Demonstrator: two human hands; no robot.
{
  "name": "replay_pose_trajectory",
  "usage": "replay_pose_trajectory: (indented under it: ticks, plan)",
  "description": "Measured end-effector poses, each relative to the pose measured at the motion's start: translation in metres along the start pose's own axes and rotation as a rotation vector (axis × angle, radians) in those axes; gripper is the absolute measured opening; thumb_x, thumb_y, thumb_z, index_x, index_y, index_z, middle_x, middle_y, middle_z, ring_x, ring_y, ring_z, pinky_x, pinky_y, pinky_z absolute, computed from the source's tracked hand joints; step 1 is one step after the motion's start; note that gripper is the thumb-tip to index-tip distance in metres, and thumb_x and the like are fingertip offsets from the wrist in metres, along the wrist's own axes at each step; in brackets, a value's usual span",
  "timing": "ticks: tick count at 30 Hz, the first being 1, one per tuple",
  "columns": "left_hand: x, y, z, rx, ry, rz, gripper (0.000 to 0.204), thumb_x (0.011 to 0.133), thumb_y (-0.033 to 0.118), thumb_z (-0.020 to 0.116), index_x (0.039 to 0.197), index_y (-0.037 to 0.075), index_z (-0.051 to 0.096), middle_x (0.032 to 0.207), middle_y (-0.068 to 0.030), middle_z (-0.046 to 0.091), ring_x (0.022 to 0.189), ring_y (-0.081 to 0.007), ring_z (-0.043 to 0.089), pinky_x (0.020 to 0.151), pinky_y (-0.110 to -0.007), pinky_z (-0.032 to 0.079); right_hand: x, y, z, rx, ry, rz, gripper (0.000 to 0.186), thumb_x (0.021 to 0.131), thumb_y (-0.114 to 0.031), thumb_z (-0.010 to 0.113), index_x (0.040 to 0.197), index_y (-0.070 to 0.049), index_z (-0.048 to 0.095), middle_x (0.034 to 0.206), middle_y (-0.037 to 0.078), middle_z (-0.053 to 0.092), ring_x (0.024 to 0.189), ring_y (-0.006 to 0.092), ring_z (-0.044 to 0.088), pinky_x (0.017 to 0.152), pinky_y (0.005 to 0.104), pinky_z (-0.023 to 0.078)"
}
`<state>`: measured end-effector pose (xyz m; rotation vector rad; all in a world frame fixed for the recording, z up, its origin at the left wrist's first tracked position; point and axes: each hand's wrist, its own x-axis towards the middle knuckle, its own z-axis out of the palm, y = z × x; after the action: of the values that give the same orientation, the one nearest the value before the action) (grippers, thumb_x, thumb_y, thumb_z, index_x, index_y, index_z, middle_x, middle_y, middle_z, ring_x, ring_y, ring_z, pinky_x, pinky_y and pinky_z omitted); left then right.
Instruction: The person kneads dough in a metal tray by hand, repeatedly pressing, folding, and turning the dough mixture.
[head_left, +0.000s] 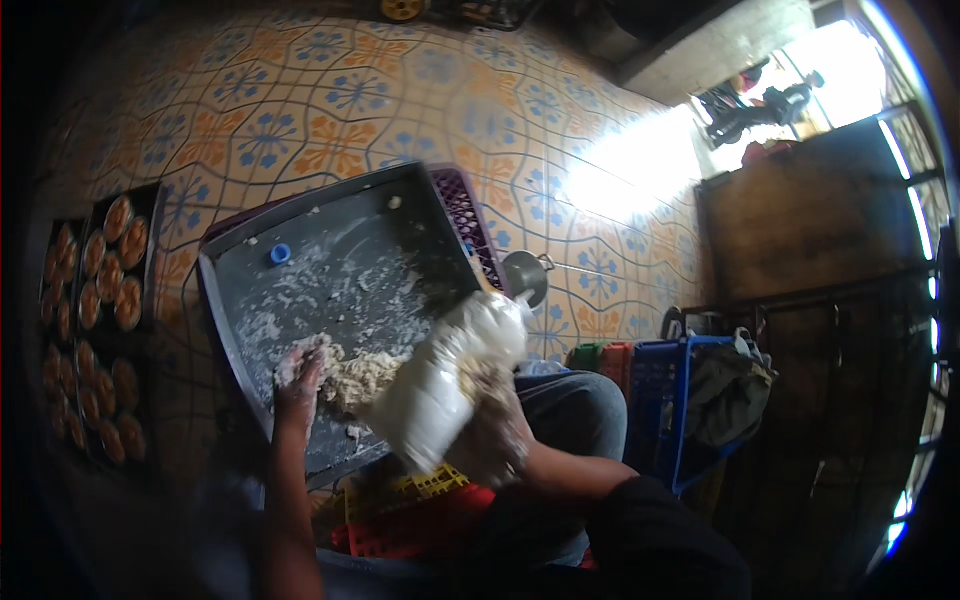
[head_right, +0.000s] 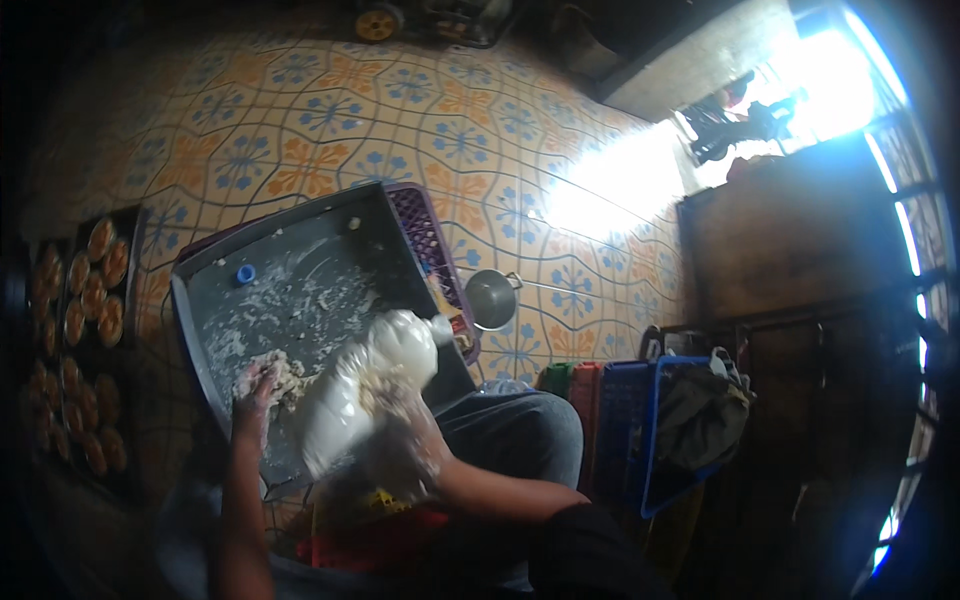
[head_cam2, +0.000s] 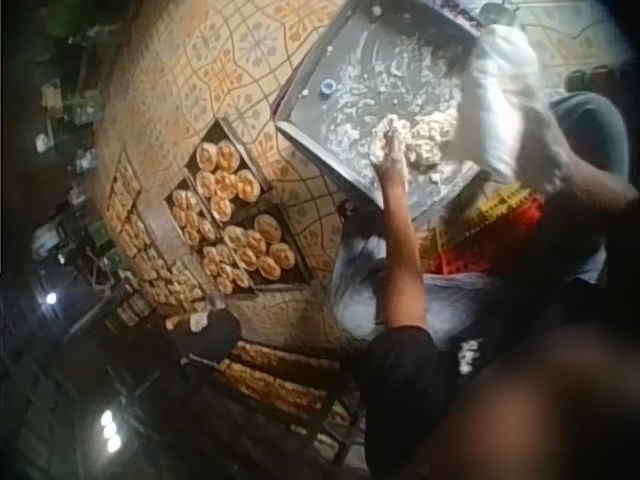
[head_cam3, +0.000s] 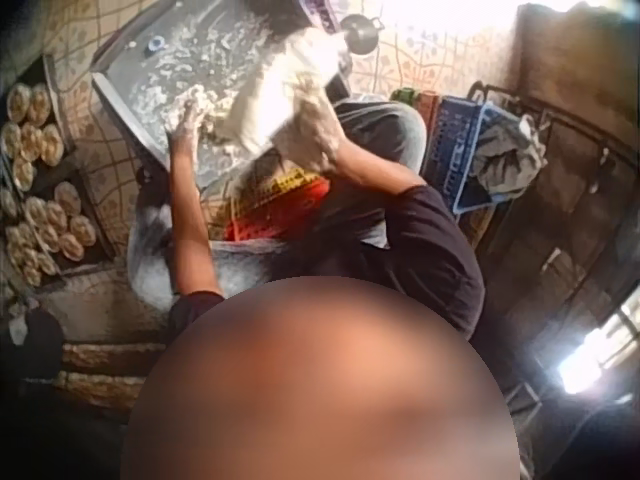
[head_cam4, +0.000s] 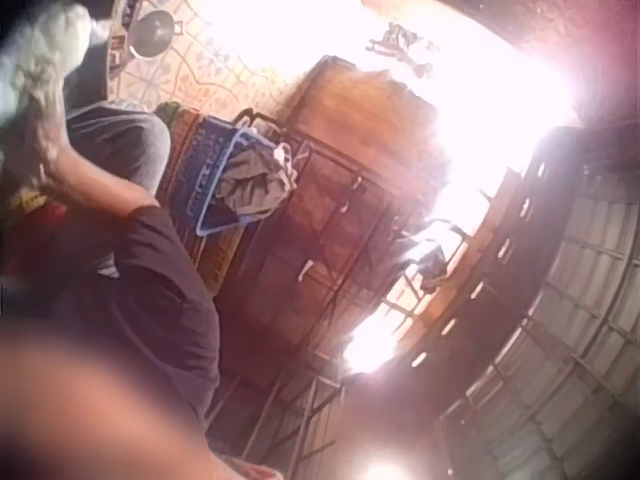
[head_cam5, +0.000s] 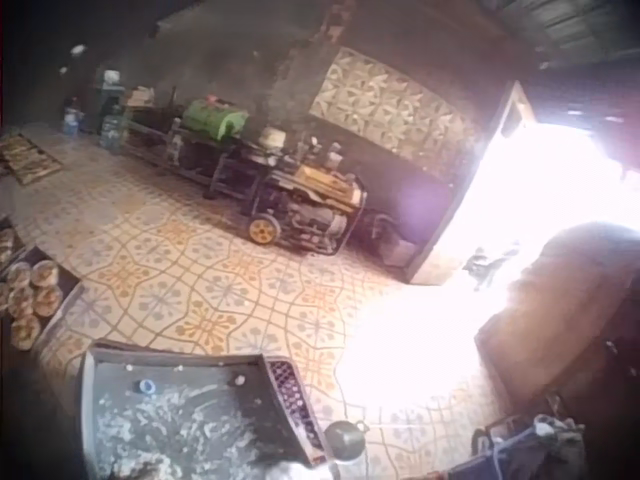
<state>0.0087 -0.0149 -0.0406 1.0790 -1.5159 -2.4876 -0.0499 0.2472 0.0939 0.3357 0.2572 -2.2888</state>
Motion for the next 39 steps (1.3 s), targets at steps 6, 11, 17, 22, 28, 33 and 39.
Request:
replay_pose_trajectory:
  ticks: [6,11,17,22,28,33,39]
  plan:
    - [-0.022,0.016,-0.01,0.142,-0.009,0.051,0.048,0.1,0.021,0.058,0.139,-0.004,0.042,0.129,-0.0139,0.058,0.117,-0.0187,0.058,0.096,-0.033,0.049,0.061,-0.014,-0.049,-0.948,0.318,-0.421,0.041,0.093,-0.01,0.062,0.131,-0.006,0.048,0.12,0.01,0.058,0.107,0.0207,0.059,0.091,0.0346,0.05]
    - [-0.018,0.024,0.017,0.459,-0.152,0.248,0.041,0.093,0.029,0.064,0.122,0.001,0.061,0.114,-0.0086,0.067,0.105,-0.0163,0.062,0.09,-0.03,0.049,0.071,-0.017,0.005,-1.588,0.208,-0.746,0.049,0.08,-0.005,0.075,0.122,0.001,0.05,0.109,0.01,0.062,0.099,0.0177,0.062,0.088,0.0315,0.051]
    - [-0.031,0.036,0.027,0.605,-0.168,0.073,0.063,0.076,0.036,0.085,0.124,0.002,0.062,0.105,-0.0084,0.071,0.093,-0.0149,0.064,0.086,-0.03,0.051,0.086,0.003,-0.008,-1.583,0.127,-0.774,0.051,0.07,-0.011,0.087,0.108,-0.004,0.053,0.102,0.008,0.064,0.092,0.0141,0.064,0.079,0.0301,0.053]
    - [-0.037,0.029,0.028,0.61,-0.284,0.043,0.063,0.072,0.029,0.089,0.125,0.007,0.064,0.11,-0.0034,0.069,0.095,-0.0128,0.063,0.088,-0.031,0.052,0.09,0.016,-0.013,-1.718,0.175,-0.819,0.051,0.067,-0.017,0.09,0.103,-0.005,0.055,0.093,0.007,0.067,0.083,0.013,0.065,0.075,0.0297,0.054]
    - [-0.049,0.026,0.044,0.687,-0.282,0.117,0.052,0.073,0.025,0.089,0.117,0.005,0.068,0.105,-0.0073,0.072,0.094,-0.0132,0.065,0.083,-0.029,0.054,0.091,0.023,-0.02,-1.676,0.156,-0.836,0.052,0.069,-0.013,0.089,0.106,-0.004,0.054,0.096,0.007,0.065,0.086,0.0137,0.064,0.077,0.0297,0.053]
    - [-0.049,0.016,0.051,0.598,-0.234,0.186,0.024,0.085,0.014,0.078,0.105,0.003,0.071,0.097,-0.0081,0.073,0.085,-0.0129,0.067,0.078,-0.03,0.055,0.094,0.018,-0.035,-1.658,0.231,-0.823,0.053,0.071,-0.01,0.087,0.108,-0.003,0.052,0.101,0.007,0.063,0.09,0.0158,0.062,0.08,0.0294,0.051]
    - [-0.044,-0.001,0.052,0.637,-0.187,0.362,0.019,0.085,0.011,0.075,0.099,0.0,0.07,0.091,-0.0113,0.072,0.082,-0.0167,0.068,0.077,-0.032,0.054,0.1,0.019,-0.048,-1.502,0.321,-0.932,0.062,0.072,-0.009,0.085,0.121,0.0,0.049,0.109,0.01,0.061,0.094,0.0175,0.062,0.083,0.0319,0.052]
